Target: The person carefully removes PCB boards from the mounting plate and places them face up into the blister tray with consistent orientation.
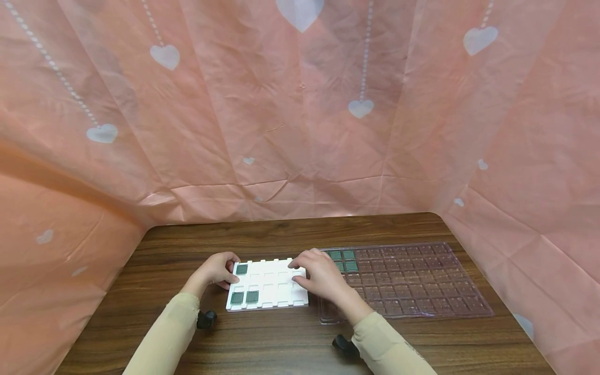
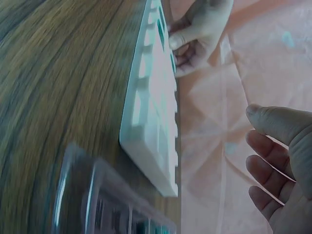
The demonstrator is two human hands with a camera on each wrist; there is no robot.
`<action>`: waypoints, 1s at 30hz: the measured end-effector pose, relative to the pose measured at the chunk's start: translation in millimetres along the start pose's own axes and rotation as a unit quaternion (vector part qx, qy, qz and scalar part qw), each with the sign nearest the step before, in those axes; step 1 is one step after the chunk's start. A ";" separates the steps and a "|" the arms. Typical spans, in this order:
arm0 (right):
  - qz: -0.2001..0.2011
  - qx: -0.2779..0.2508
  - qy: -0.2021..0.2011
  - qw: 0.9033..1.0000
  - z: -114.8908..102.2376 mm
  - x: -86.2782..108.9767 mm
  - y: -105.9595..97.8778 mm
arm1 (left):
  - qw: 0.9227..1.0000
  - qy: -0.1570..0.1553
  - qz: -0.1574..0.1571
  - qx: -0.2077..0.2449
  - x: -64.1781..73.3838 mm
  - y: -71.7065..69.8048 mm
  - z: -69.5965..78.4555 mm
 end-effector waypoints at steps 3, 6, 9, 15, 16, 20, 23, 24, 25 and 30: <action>0.002 -0.005 -0.013 1.000 -5.8 -4.0 3.6 | 1.000 0.000 0.000 -0.001 0.3 0.3 0.7; 0.007 -0.009 -0.029 1.000 -11.9 -7.2 7.3 | 1.000 0.002 0.000 -0.001 0.6 0.8 1.6; 0.006 -0.016 -0.041 0.999 -17.8 -9.9 11.7 | 1.000 0.002 -0.001 0.000 0.7 1.0 2.2; -0.009 -0.019 -0.050 0.999 -29.6 -14.5 20.7 | 1.000 0.002 -0.002 -0.002 1.1 0.2 2.2; -0.010 -0.018 -0.053 0.998 -32.0 -15.3 21.6 | 1.000 0.002 -0.001 -0.002 1.3 0.0 2.1; -0.010 -0.009 -0.069 0.998 -39.6 -18.4 27.9 | 1.000 0.001 0.000 0.000 1.6 -0.2 2.0; -0.015 -0.002 -0.078 0.997 -44.3 -20.2 32.6 | 1.000 0.000 0.000 0.002 0.8 0.2 1.2; -0.018 0.001 -0.081 0.997 -45.8 -20.8 34.0 | 1.000 0.000 0.000 0.002 0.3 0.3 0.9; -0.021 0.004 -0.082 0.996 -47.3 -21.4 35.2 | 1.000 0.000 0.001 0.002 0.1 0.4 0.6; -0.020 0.016 -0.087 0.996 -54.1 -24.5 38.2 | 1.000 -0.001 0.002 0.000 0.4 0.6 1.2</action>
Point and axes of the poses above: each hand's wrist, its own x-axis away from the middle knuckle, its own y-axis out of the palm, z = x × y, the point moved 2 cm from there along -x, towards the middle knuckle, and after that the axes turned 15 degrees about x, right-handed, at the moved point
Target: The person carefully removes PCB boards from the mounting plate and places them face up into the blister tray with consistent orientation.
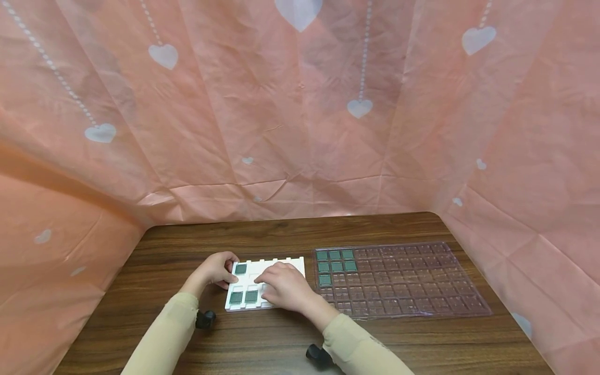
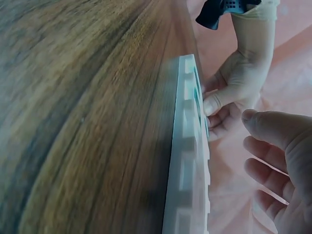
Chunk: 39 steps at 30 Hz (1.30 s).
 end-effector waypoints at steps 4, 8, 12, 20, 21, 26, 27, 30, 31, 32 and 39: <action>0.005 0.013 -0.010 1.000 -3.2 -4.0 1.5 | 1.000 0.000 -0.001 0.002 1.1 0.0 0.7; 0.000 0.018 -0.013 1.000 -6.3 -9.5 2.7 | 1.000 0.000 -0.003 0.006 1.8 -0.5 1.6; -0.008 0.025 -0.014 1.000 -9.9 -15.4 4.2 | 1.000 0.000 -0.008 0.005 1.4 -0.9 2.2; -0.035 0.041 -0.002 0.999 -16.3 -23.3 14.4 | 1.000 -0.002 -0.007 0.004 0.7 -0.9 2.7; -0.039 0.044 0.002 0.998 -17.0 -24.1 16.0 | 1.000 -0.001 -0.007 0.002 0.7 -0.9 2.5; -0.062 0.068 0.017 0.996 -20.6 -26.4 22.3 | 1.000 -0.002 -0.006 0.002 0.5 -1.3 1.8; -0.067 0.072 0.019 0.995 -21.3 -26.5 23.0 | 1.000 0.000 -0.008 0.001 0.3 -1.4 1.4; -0.081 0.079 0.026 0.993 -23.3 -26.5 23.8 | 1.000 0.000 -0.009 0.001 0.5 -1.4 1.2; -0.086 0.080 0.029 0.993 -23.8 -26.5 24.2 | 1.000 0.002 -0.010 -0.001 0.5 -1.5 1.0; -0.090 0.081 0.031 0.992 -24.2 -26.5 24.4 | 1.000 0.003 -0.010 0.000 0.3 -1.6 0.8; -0.109 0.092 0.035 0.989 -26.7 -27.3 28.9 | 1.000 0.001 -0.006 0.005 0.3 -1.4 0.1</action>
Point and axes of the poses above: each hand's wrist, its own x-axis away from the middle knuckle, its own y-axis out of the palm, z = x × y, the point moved 2 cm from there along -x, towards the middle knuckle, and after that the axes turned 15 degrees about x, right-handed, at the moved point
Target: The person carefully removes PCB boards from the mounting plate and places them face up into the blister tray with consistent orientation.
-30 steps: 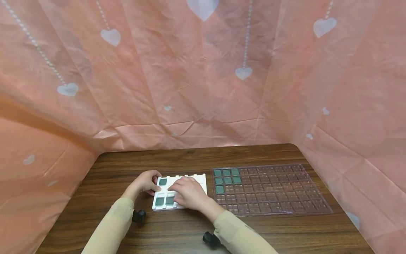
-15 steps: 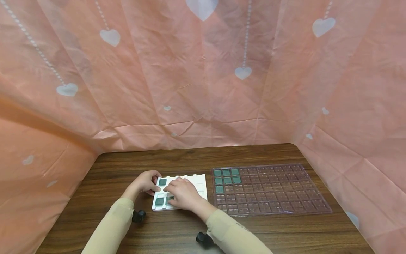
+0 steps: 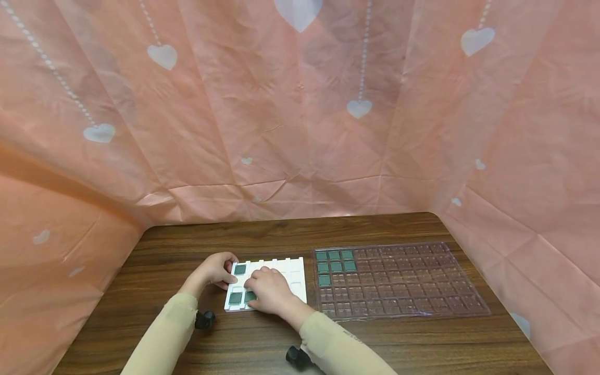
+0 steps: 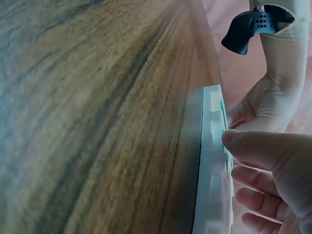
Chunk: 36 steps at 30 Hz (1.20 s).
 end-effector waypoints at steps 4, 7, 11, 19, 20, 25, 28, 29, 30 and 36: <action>-0.007 0.011 0.001 1.000 -2.1 -0.6 2.3 | 1.000 -0.001 0.003 0.002 -0.7 1.0 -1.2; -0.012 0.020 0.003 1.000 -3.1 -0.9 3.4 | 1.000 0.001 0.004 0.002 -0.6 1.2 -1.4; -0.012 0.030 0.006 0.999 -3.5 -1.2 3.0 | 1.000 0.001 0.005 0.005 -0.5 1.1 -1.4; -0.012 0.034 0.008 0.999 -3.4 -1.9 3.9 | 1.000 -0.001 0.002 0.000 0.0 1.8 -0.3; -0.012 0.034 0.009 0.999 -3.4 -1.8 4.2 | 1.000 -0.001 0.002 0.000 0.0 1.8 -0.2; -0.012 0.032 0.007 0.999 -3.6 -1.7 5.4 | 1.000 0.000 0.001 -0.001 1.1 1.5 0.2; -0.013 0.031 0.006 0.999 -3.6 -2.0 6.0 | 1.000 0.003 0.001 -0.001 1.5 1.4 0.5; -0.014 0.031 0.006 0.999 -3.5 -2.1 6.2 | 1.000 0.003 0.001 -0.001 1.5 1.5 0.5; -0.016 0.030 0.006 0.999 -3.5 -2.2 6.3 | 1.000 0.003 0.001 -0.001 1.6 1.7 0.8; -0.019 0.026 0.004 0.999 -3.1 -3.3 5.9 | 1.000 0.001 0.000 0.001 1.8 1.7 1.3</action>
Point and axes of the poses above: each hand's wrist, its own x-axis away from the middle knuckle, its own y-axis out of the palm, z = x × y, the point moved 2 cm from there along -x, towards the middle knuckle, and after that the axes turned 15 degrees about x, right-handed, at the moved point
